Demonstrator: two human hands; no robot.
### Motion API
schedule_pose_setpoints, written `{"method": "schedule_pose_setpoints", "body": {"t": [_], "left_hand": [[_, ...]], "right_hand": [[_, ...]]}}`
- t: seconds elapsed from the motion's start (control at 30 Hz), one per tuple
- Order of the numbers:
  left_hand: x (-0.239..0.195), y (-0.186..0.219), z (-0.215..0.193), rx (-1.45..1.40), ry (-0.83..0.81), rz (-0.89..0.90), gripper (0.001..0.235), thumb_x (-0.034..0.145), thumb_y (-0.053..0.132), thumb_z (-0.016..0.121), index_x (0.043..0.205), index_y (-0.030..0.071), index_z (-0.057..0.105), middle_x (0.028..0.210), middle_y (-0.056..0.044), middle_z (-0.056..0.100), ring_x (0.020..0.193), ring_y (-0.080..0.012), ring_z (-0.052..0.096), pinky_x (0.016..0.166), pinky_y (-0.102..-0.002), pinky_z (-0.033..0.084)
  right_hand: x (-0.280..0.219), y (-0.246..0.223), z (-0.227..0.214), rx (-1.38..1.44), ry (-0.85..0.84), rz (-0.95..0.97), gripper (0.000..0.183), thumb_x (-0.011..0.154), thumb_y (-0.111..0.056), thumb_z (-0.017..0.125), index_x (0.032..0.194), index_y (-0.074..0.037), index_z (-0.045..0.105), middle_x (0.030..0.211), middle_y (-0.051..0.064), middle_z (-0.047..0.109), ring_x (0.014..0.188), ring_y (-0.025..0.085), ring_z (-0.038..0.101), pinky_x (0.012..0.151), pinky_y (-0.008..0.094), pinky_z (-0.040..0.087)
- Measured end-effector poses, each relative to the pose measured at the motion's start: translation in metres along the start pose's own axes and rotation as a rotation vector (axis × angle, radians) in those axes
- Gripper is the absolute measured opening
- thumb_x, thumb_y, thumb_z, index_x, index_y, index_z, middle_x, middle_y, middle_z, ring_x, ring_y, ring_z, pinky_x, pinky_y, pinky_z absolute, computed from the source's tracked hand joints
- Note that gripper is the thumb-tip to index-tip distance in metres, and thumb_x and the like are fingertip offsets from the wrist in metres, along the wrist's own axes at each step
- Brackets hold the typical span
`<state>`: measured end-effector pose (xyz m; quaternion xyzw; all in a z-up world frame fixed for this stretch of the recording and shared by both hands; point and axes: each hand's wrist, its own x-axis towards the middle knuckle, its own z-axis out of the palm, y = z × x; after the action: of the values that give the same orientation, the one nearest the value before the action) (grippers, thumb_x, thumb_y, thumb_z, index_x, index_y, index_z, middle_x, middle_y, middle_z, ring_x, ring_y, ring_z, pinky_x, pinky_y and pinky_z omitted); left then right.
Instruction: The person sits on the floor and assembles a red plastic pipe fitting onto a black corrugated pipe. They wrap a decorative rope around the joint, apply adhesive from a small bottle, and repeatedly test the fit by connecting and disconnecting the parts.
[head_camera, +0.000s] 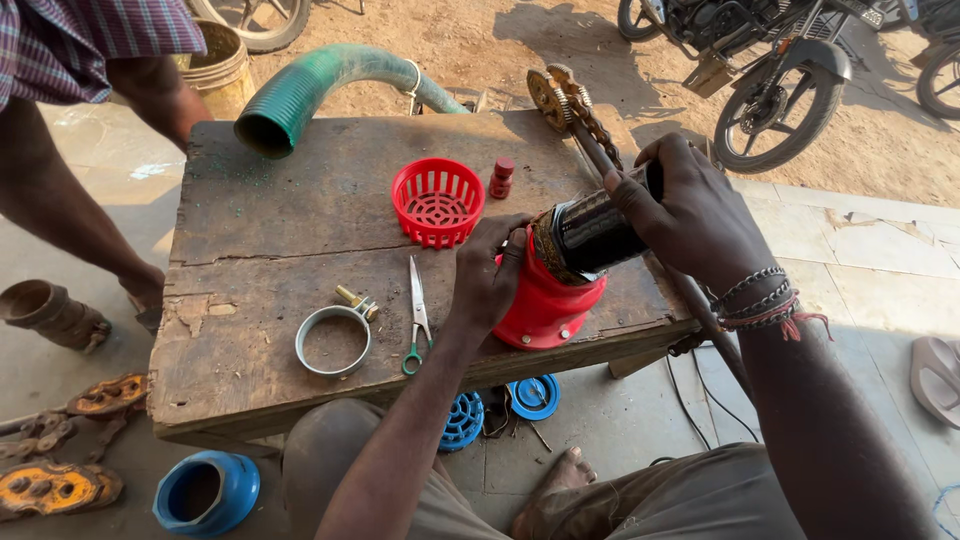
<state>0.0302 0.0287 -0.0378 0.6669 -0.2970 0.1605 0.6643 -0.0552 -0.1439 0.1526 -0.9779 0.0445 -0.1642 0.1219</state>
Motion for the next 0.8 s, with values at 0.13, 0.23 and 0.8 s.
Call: {"method": "schedule_pose_setpoints", "body": {"t": [0.13, 0.23, 0.8], "left_hand": [[-0.001, 0.0, -0.024, -0.293, -0.052, -0.195, 0.038, 0.1, 0.025, 0.068, 0.13, 0.002, 0.062, 0.119, -0.013, 0.075, 0.112, -0.0215, 0.073, 0.098, -0.033, 0.058], [0.003, 0.003, -0.031, -0.304, -0.084, -0.233, 0.052, 0.089, 0.019, 0.08, 0.132, 0.0, 0.057, 0.119, -0.015, 0.073, 0.112, -0.0187, 0.072, 0.098, -0.031, 0.06], [0.005, -0.011, -0.014, -0.257, 0.137, -0.309, 0.025, 0.091, 0.015, 0.077, 0.113, 0.004, 0.078, 0.098, -0.01, 0.082, 0.088, -0.0128, 0.079, 0.082, -0.028, 0.064]], "right_hand": [[0.017, -0.03, 0.015, -0.215, -0.039, 0.051, 0.061, 0.1, -0.061, 0.06, 0.115, -0.001, 0.059, 0.109, 0.026, 0.066, 0.095, 0.039, 0.067, 0.08, 0.051, 0.052], [0.034, -0.043, 0.015, -0.341, -0.118, 0.101, 0.065, 0.096, -0.065, 0.062, 0.116, -0.004, 0.062, 0.104, 0.024, 0.067, 0.091, 0.039, 0.069, 0.077, 0.051, 0.053], [-0.013, 0.027, 0.118, 1.056, 0.501, -0.208, 0.077, 0.089, -0.025, 0.095, 0.146, -0.003, 0.047, 0.125, 0.009, 0.054, 0.117, 0.02, 0.058, 0.108, 0.035, 0.052]]}}
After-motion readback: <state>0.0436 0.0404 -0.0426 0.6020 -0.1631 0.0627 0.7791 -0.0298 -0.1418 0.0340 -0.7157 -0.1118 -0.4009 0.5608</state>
